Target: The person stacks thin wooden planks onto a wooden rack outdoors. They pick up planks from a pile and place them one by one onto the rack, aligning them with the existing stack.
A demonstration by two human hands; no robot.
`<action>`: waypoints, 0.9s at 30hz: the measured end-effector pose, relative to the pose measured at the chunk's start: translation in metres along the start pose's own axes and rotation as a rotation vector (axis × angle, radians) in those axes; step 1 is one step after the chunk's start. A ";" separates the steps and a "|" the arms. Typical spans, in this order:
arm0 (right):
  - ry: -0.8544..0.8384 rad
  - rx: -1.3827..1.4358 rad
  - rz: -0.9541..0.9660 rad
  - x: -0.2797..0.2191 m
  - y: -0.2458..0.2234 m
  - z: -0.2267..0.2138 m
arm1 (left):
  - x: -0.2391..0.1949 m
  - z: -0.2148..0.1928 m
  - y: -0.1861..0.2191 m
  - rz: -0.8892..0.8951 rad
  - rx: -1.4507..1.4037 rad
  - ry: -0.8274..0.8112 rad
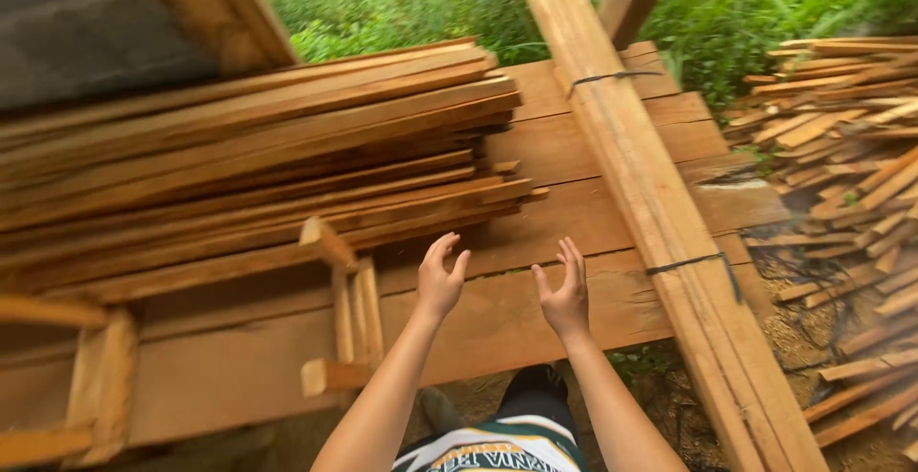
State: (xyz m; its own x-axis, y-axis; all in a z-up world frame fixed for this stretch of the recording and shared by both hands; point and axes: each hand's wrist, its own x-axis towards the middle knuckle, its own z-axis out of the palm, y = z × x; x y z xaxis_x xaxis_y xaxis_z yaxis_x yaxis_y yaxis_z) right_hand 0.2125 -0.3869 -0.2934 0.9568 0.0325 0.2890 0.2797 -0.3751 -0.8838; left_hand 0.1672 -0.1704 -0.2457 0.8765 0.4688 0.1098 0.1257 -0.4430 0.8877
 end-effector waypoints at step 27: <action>-0.341 0.209 -0.036 -0.068 -0.173 0.184 | -0.021 -0.307 -0.070 -0.170 0.027 0.247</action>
State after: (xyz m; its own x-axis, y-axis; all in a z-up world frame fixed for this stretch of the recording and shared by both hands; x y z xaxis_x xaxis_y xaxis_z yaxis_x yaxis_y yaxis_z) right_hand 0.1132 -0.1536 -0.2278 0.9079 0.3609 0.2132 0.2898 -0.1730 -0.9413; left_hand -0.0026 0.0850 -0.1727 0.7026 0.7083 0.0689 0.2765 -0.3609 0.8907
